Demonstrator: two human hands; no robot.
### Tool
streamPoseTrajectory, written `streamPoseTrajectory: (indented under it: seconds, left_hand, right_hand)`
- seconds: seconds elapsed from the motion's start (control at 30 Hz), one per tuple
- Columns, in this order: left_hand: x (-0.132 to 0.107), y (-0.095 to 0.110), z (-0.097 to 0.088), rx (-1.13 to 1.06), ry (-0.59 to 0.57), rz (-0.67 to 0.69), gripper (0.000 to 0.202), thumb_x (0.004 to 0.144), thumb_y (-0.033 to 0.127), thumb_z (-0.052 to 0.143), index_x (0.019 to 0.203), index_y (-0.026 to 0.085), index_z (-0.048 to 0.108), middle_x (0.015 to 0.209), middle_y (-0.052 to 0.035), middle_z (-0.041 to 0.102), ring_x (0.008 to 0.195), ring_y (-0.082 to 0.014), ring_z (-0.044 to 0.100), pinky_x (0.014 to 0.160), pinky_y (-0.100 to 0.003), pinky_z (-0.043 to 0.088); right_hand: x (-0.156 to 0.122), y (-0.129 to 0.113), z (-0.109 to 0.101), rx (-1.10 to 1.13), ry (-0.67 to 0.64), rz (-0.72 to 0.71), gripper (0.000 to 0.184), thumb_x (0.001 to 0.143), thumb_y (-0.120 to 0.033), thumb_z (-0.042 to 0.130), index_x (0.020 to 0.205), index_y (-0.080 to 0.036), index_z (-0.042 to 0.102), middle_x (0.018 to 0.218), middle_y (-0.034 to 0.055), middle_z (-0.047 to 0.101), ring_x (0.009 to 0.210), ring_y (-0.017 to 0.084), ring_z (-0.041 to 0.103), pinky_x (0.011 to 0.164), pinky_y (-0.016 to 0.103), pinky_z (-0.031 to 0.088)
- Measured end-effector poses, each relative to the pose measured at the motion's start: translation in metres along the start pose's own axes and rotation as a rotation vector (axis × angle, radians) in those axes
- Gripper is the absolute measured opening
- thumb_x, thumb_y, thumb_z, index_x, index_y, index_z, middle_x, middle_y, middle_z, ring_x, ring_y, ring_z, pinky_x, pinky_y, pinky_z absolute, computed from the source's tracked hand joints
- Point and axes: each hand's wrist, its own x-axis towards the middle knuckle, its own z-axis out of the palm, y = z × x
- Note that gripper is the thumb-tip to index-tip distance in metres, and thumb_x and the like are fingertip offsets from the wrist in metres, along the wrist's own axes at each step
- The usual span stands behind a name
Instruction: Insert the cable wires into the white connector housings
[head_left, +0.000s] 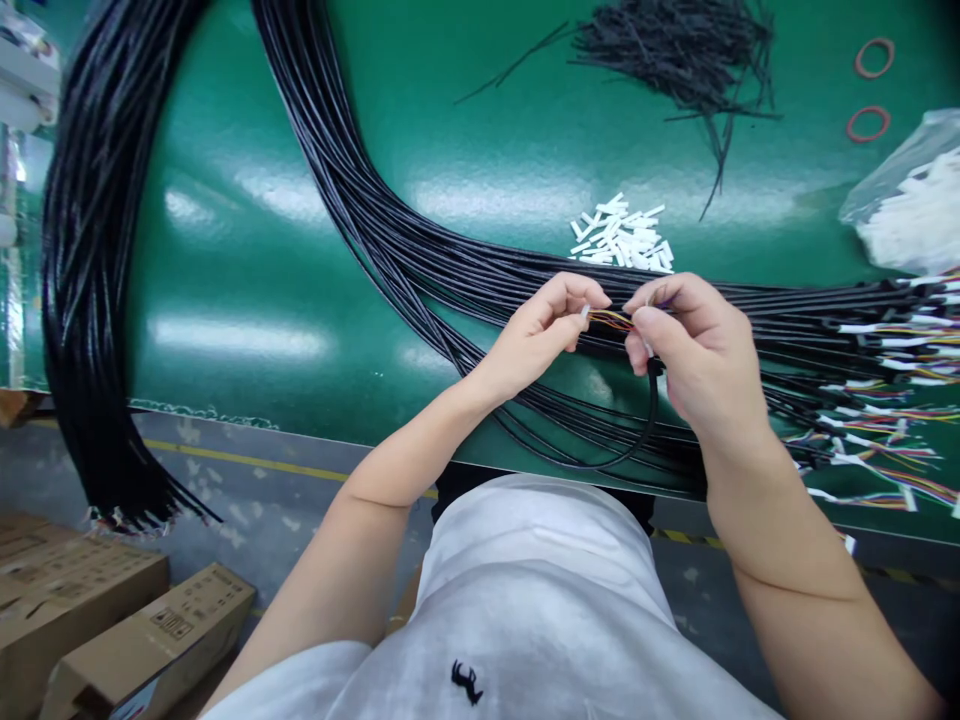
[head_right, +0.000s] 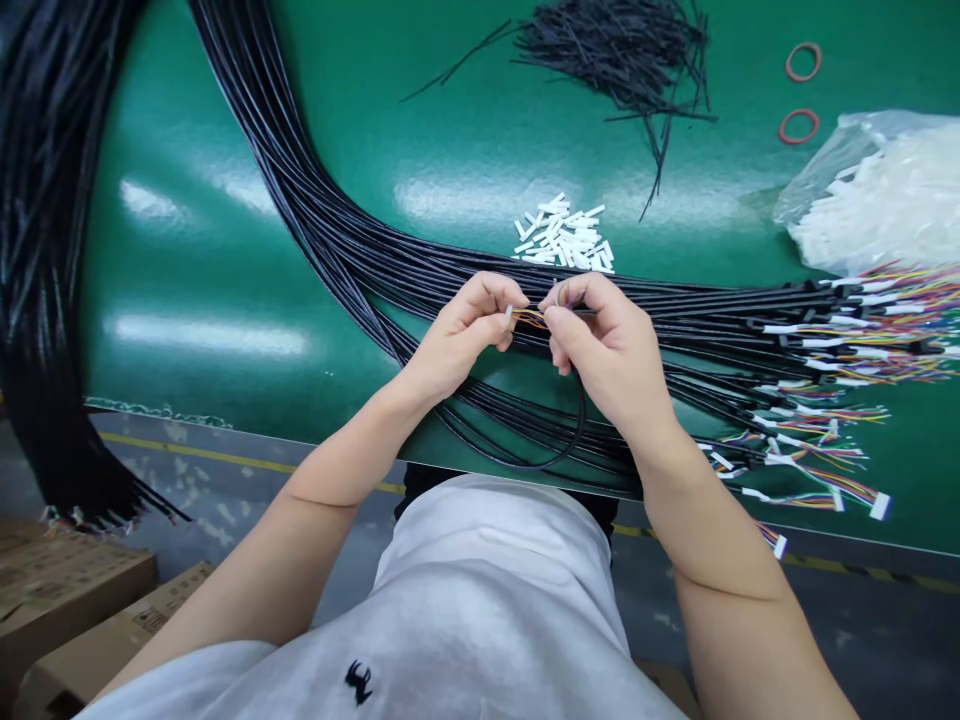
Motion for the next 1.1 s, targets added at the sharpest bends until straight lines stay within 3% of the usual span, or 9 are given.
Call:
streamPoseTrajectory:
  seconds: [0.2,0.47,0.7,0.9,1.1]
  left_hand:
    - [0.0005,0.0013,0.0002,-0.056,0.041,-0.047,0.012,0.084,0.023,0.063,0.095,0.020,0.062,0.084,0.0035,0.053,0.066,-0.0056,0.047,0.062,-0.022,0.044]
    - [-0.0001,0.0045,0.0009,-0.071,0.070,-0.115,0.015,0.079,0.025,0.064,0.093,0.020,0.059,0.080,0.0041,0.050,0.064,-0.0059,0.044,0.062,-0.022,0.041]
    - [0.0006,0.0058,0.0011,-0.084,0.085,-0.122,0.016,0.077,0.025,0.066,0.092,0.020,0.060,0.077,0.0045,0.048,0.065,-0.0063,0.043,0.061,-0.021,0.042]
    - [-0.0006,0.0065,0.0020,-0.090,0.055,-0.123,0.015,0.079,0.026,0.065,0.092,0.020,0.061,0.078,0.0049,0.050,0.063,-0.0051,0.045,0.062,-0.021,0.043]
    - [-0.0001,0.0065,0.0009,-0.157,0.082,-0.120,0.013,0.077,0.022,0.066,0.090,0.019,0.063,0.075,0.0060,0.050,0.061,-0.0036,0.046,0.060,-0.020,0.042]
  right_hand:
    - [0.0049,-0.0068,-0.0016,0.214,0.011,0.167,0.017,0.090,-0.039,0.081,0.090,-0.024,0.075,0.077,-0.0029,0.062,0.053,0.011,0.062,0.044,0.023,0.050]
    - [0.0047,-0.0011,-0.0062,0.163,-0.017,0.148,0.021,0.094,-0.049,0.077,0.097,-0.028,0.075,0.090,0.0015,0.069,0.058,0.014,0.065,0.044,0.028,0.053]
    - [0.0042,-0.0050,-0.0047,0.182,-0.023,0.150,0.022,0.091,-0.047,0.082,0.097,-0.027,0.075,0.079,-0.0014,0.066,0.058,0.014,0.067,0.046,0.026,0.056]
    - [0.0043,-0.0067,-0.0032,0.182,0.006,0.147,0.024,0.086,-0.042,0.087,0.085,-0.025,0.071,0.070,-0.0044,0.062,0.050,0.011,0.061,0.042,0.023,0.050]
    - [0.0048,-0.0022,-0.0075,0.112,-0.084,0.132,0.021,0.091,-0.043,0.084,0.092,-0.025,0.074,0.073,-0.0048,0.065,0.048,0.009,0.060,0.045,0.023,0.049]
